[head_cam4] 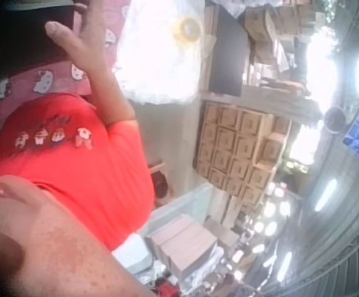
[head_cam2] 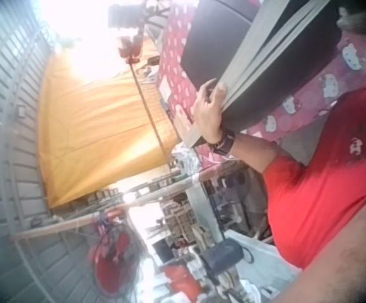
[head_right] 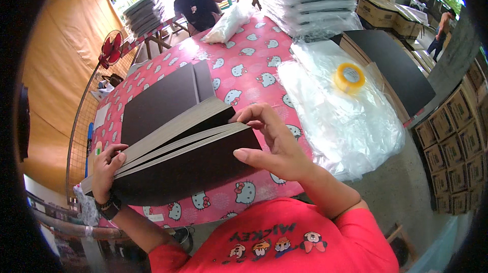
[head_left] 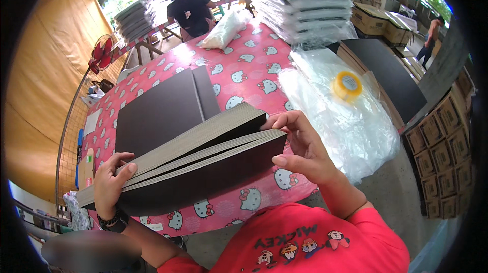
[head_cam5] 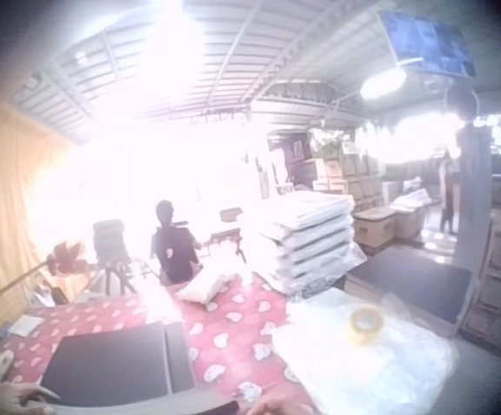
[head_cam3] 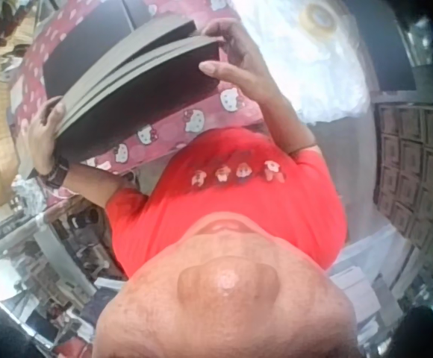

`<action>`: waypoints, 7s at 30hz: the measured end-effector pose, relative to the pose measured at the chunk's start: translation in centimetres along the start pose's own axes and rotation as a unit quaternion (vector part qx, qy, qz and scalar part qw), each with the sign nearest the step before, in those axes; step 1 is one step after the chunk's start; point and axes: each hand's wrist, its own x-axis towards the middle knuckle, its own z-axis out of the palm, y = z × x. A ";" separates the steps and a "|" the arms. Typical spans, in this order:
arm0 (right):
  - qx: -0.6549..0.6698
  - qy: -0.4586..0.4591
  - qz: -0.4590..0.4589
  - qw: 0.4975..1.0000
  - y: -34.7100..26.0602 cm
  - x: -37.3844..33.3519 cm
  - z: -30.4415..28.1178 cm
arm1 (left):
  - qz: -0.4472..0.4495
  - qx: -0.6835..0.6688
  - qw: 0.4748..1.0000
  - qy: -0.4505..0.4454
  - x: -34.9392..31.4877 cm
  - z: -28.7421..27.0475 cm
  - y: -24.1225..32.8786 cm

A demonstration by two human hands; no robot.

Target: The person picks up several black panels from a stack, places them onto a pink table one by one, and then gathers them into a stack by hand.

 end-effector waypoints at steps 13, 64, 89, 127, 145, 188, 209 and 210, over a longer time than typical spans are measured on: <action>-0.168 -0.047 0.171 0.970 0.3 6.3 -1.3 | 0.262 0.036 0.964 -0.004 -4.2 -1.1 0.1; -0.396 0.325 0.301 0.804 18.9 -2.0 -52.2 | 0.091 0.291 0.855 0.419 -9.4 7.1 -1.3; -0.176 0.217 0.158 0.947 13.2 8.0 8.5 | -0.115 -0.151 0.886 0.423 1.8 1.8 -25.3; -0.626 -0.152 0.237 0.727 26.7 13.9 13.1 | -0.096 0.184 0.978 -0.025 12.9 -1.3 -45.4; -0.626 -0.140 0.246 0.727 27.1 14.3 13.1 | -0.145 0.270 0.950 -0.052 14.0 -1.3 -47.1; -0.195 0.450 0.348 0.799 10.2 -9.8 -34.4 | -0.194 -0.207 0.944 -0.166 25.8 42.7 -2.0; -0.496 0.420 0.216 0.729 -9.9 -22.7 -17.5 | -0.222 -0.539 0.743 -0.329 7.2 37.4 1.3; -0.497 0.427 0.223 0.722 -9.7 -23.3 -17.8 | -0.199 -0.534 0.755 -0.324 7.0 36.7 1.4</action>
